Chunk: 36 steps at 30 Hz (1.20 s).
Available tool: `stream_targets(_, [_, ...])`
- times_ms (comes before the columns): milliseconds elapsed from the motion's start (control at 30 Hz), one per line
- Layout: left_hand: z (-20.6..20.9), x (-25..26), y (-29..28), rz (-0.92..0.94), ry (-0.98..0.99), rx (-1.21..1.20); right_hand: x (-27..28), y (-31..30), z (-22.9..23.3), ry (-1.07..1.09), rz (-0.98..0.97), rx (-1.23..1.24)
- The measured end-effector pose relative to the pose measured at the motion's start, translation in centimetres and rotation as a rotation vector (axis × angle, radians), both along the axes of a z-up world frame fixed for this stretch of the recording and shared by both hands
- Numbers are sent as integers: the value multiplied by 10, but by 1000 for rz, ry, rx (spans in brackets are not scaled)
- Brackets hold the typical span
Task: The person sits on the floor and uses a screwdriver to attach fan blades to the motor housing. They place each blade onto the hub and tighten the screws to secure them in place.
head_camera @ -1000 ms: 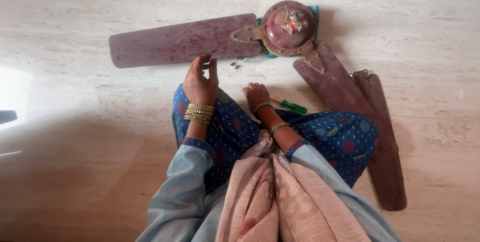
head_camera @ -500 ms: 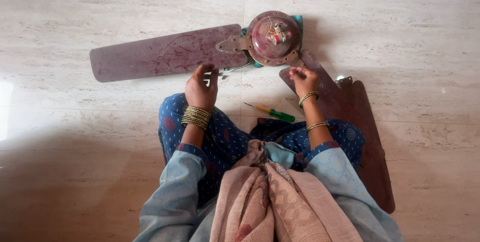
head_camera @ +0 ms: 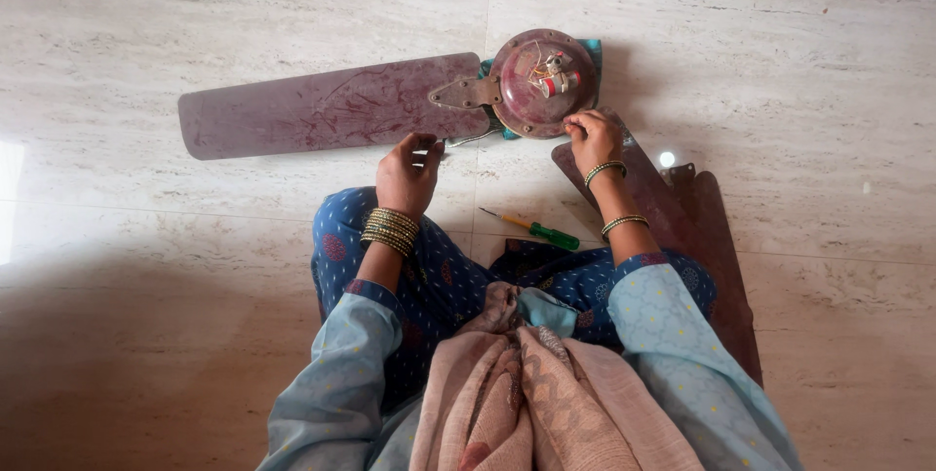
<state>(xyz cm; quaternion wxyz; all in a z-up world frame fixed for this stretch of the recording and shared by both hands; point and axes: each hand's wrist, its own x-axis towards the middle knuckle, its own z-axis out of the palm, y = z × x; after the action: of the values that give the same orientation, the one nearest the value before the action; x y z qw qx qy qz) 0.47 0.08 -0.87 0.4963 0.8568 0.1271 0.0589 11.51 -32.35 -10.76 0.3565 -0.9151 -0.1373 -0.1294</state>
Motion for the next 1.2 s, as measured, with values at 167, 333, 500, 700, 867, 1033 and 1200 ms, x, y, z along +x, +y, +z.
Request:
stream_targets(167, [0,1,0,4,1,-40,1,0,6,3,60,-45])
stream_targets(333, [0,2,0,1,34,-47,1,0,8,96,120,-11])
stream_targets(500, [-3,2,-3,3,17,-30,-1,1,14,56,77,-48])
stream_targets(700, [-14,9,-17,-69,-15,10,-3,0,9,155,44,61])
stream_targets(867, [-19,10,-18,-85,38,-34,1,0,1,192,16,159])
stream_targets(1033, [-25,12,-18,-86,73,-36,-2,5,4,138,24,57])
stream_targets(1200, [-53,22,-43,-142,147,-61,-6,8,4,28,-7,-24])
